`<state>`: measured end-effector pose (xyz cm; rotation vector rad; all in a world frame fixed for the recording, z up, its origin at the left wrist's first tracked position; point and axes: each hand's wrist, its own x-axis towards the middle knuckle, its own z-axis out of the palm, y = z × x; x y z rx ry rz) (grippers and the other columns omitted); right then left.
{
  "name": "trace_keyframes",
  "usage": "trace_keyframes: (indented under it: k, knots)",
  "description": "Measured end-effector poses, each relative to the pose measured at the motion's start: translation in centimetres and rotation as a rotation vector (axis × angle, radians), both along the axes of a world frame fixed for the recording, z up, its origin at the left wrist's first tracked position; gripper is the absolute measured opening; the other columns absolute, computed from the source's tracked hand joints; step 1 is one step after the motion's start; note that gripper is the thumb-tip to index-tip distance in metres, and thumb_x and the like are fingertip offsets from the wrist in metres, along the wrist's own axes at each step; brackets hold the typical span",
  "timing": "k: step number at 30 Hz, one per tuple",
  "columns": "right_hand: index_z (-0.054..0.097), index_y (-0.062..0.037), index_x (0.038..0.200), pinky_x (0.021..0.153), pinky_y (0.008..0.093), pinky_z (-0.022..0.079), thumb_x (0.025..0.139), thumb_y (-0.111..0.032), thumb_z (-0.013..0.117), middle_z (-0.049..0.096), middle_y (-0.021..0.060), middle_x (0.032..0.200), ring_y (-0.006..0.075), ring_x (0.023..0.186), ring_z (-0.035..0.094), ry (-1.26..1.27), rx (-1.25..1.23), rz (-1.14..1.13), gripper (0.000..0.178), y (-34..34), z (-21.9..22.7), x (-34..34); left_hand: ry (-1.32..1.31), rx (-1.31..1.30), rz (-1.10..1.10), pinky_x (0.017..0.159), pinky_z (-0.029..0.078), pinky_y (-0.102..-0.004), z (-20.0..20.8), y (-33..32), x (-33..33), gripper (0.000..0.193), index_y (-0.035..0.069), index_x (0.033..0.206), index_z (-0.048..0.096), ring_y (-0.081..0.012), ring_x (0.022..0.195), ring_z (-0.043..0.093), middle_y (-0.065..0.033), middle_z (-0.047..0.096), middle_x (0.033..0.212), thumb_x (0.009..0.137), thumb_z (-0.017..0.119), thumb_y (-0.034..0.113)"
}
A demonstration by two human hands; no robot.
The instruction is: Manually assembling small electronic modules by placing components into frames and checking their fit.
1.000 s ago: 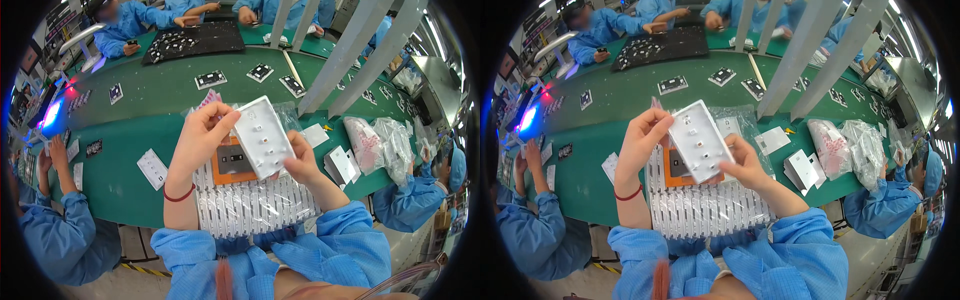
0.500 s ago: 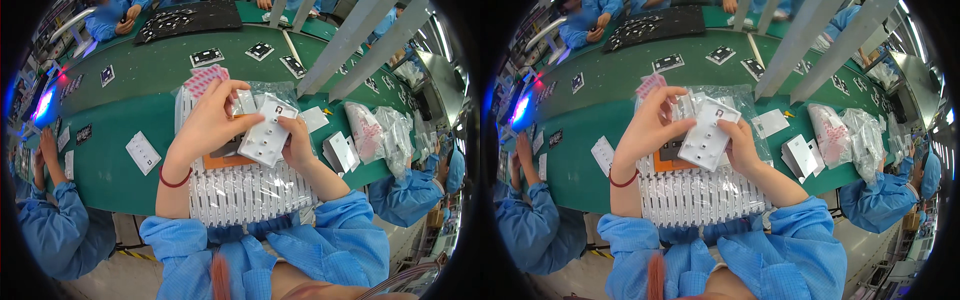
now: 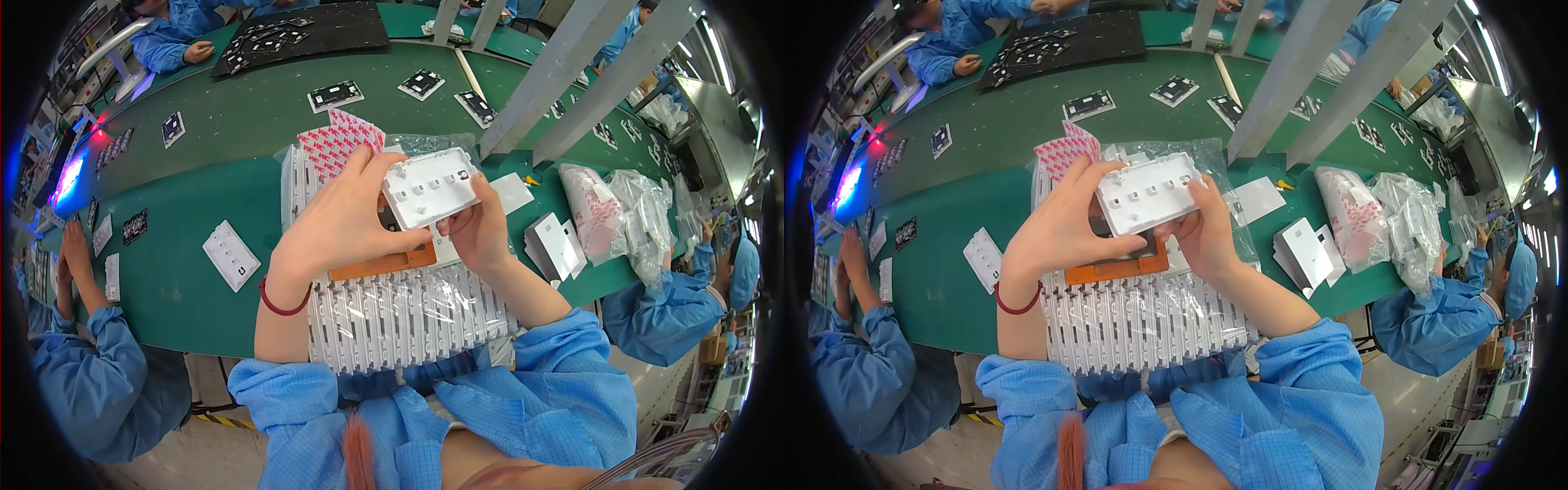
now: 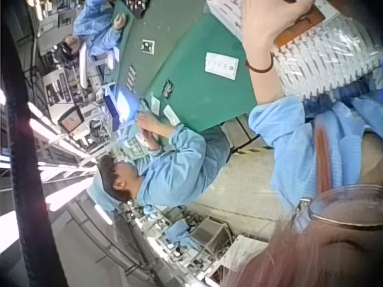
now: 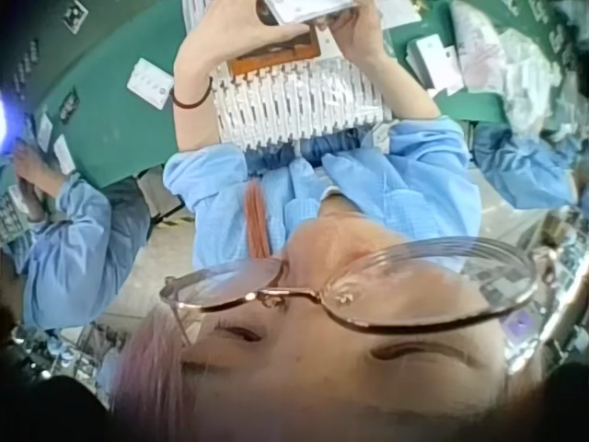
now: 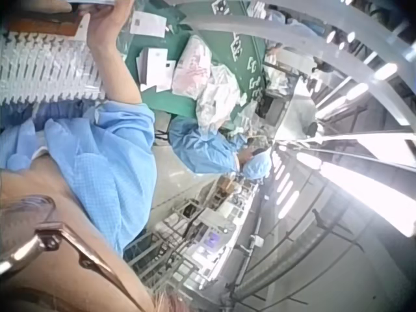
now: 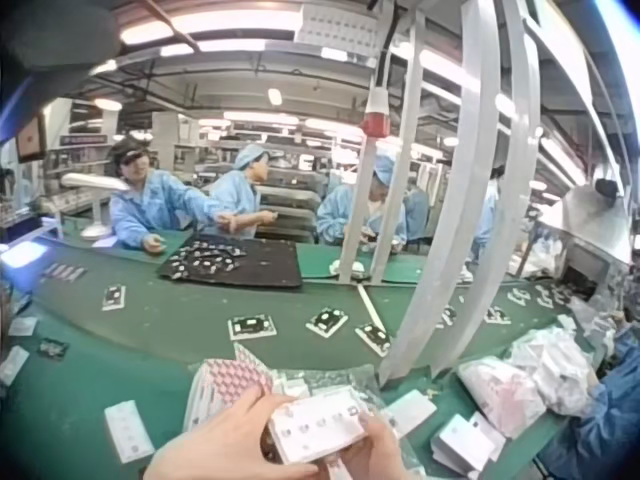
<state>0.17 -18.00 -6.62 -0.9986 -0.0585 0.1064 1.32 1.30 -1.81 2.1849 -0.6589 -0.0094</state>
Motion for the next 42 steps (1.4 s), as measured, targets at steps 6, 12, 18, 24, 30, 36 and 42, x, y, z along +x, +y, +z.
trace_keyframes:
  k: [6,12,18,24,30,36,42]
  knots:
    - [0.055,-0.0036,0.098,0.046,0.0246,0.04,0.089,-0.045,0.032,0.061,0.0069,0.075,0.0139,0.052,0.053,0.011,0.03,0.071,0.048,-0.3,0.2,0.3,0.06,-0.058,-0.067,0.073,0.048,-0.0318,0.3,0.7,0.5,0.075,-0.001,0.118,0.046,-0.0258,0.083,0.057,-0.0146,0.046,0.1,0.059,0.073,0.036]
    - [0.055,-0.0052,0.098,0.044,0.0239,0.037,0.089,-0.045,0.033,0.06,0.0053,0.075,0.0124,0.048,0.048,0.067,-0.009,0.062,0.046,-0.2,0.0,0.5,0.029,-0.039,-0.063,0.073,0.048,-0.0303,0.2,1.4,0.8,0.077,-0.002,0.118,0.047,-0.0247,0.085,0.056,-0.0147,0.046,0.101,0.058,0.074,0.037]
    - [0.054,-0.0058,0.096,0.045,0.0238,0.037,0.089,-0.048,0.034,0.059,0.005,0.075,0.0124,0.049,0.047,0.055,0.021,0.102,0.048,-0.4,-0.4,0.5,0.082,-0.025,-0.071,0.072,0.048,-0.0295,0.5,1.7,0.7,0.077,-0.004,0.117,0.048,-0.0242,0.084,0.056,-0.0143,0.047,0.101,0.058,0.074,0.039]
    - [0.053,-0.007,0.094,0.046,0.0237,0.035,0.089,-0.052,0.033,0.057,0.004,0.073,0.0123,0.05,0.047,0.03,0.046,0.125,0.049,-0.7,-0.3,0.4,0.149,0.027,-0.105,0.081,0.044,-0.0325,0.6,1.7,0.9,0.073,-0.001,0.116,0.048,-0.025,0.094,0.052,-0.013,0.048,0.102,0.059,0.076,0.034]
    - [0.052,-0.0073,0.094,0.046,0.0229,0.034,0.088,-0.053,0.033,0.057,0.0037,0.075,0.011,0.052,0.046,0.031,0.038,0.122,0.05,-0.7,-0.3,0.5,0.135,0.061,-0.113,0.081,0.044,-0.0327,0.7,1.8,0.8,0.075,-0.003,0.117,0.048,-0.0258,0.093,0.052,-0.0133,0.047,0.102,0.059,0.077,0.037]
    - [0.056,-0.006,0.095,0.042,0.0224,0.033,0.089,-0.053,0.03,0.059,0.0053,0.073,0.0107,0.046,0.042,0.038,0.024,0.078,0.055,-0.6,-0.7,0.6,0.15,0.074,-0.115,0.08,0.044,-0.0328,0.7,1.8,0.9,0.075,-0.003,0.117,0.048,-0.0257,0.093,0.052,-0.0132,0.047,0.101,0.059,0.077,0.036]
    - [0.056,-0.0063,0.093,0.042,0.0223,0.034,0.089,-0.051,0.031,0.058,0.0048,0.07,0.0107,0.045,0.043,0.068,0.019,0.054,0.051,-0.3,-0.3,0.4,0.147,0.06,-0.118,0.081,0.044,-0.0317,0.4,1.9,0.9,0.076,-0.003,0.118,0.047,-0.025,0.093,0.051,-0.0135,0.047,0.101,0.059,0.077,0.034]
